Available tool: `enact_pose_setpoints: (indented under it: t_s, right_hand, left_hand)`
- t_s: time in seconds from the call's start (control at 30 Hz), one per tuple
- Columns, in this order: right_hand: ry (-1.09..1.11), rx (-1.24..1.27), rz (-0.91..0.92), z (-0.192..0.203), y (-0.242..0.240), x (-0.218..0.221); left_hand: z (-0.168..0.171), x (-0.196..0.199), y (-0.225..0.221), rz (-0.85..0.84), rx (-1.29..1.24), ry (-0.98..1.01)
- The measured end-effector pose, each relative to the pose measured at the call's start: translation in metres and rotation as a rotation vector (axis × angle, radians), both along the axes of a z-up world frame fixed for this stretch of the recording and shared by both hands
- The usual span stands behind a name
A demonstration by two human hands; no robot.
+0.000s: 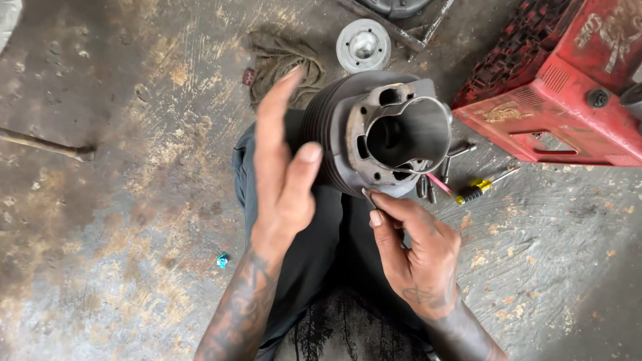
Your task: The person sits on the workshop floor with a motorcycle engine cylinder barrel on their lap. They hold the cylinder steady and use a long screwdriver-like tool to scrape and smooth the inside of the exhaust port, repositioning the cylinder and the tool repeatedly to work different areas of the port opening.
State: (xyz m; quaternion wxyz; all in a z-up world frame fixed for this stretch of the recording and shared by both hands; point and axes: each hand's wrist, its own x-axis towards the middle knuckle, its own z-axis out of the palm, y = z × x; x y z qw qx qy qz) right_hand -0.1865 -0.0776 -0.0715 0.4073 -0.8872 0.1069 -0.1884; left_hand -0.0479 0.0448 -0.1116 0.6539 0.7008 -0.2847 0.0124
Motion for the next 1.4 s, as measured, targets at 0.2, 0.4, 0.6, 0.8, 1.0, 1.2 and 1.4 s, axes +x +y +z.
enact_pose_setpoints:
  t_s: [0.2,0.4,0.6,0.8,1.0,1.2,1.4]
  right_hand:
    - [0.106,-0.111,-0.028,0.006,0.004,0.008]
    - [0.134,-0.296,-0.078,0.012,0.006,0.014]
    - [0.133,-0.315,-0.114,0.013,0.01,0.012]
    - [0.195,-0.35,-0.071,0.025,0.013,0.009]
    - [0.209,-0.444,-0.071,0.032,0.016,0.014]
    - [0.218,-0.477,0.006,0.036,0.015,0.016]
    - [0.197,-0.489,0.031,0.037,0.012,0.012]
  left_hand:
    - [0.003,0.011,0.004,-0.23,0.221,-0.119]
    - [0.0,0.019,0.009,-0.258,0.355,-0.206]
    - [-0.001,0.015,0.007,-0.236,0.351,-0.183]
    - [-0.005,0.015,0.009,-0.246,0.342,-0.189]
    - [-0.002,0.017,0.008,-0.243,0.336,-0.202]
    - [-0.003,0.015,0.008,-0.232,0.336,-0.202]
    - [-0.001,0.015,0.007,-0.226,0.312,-0.221]
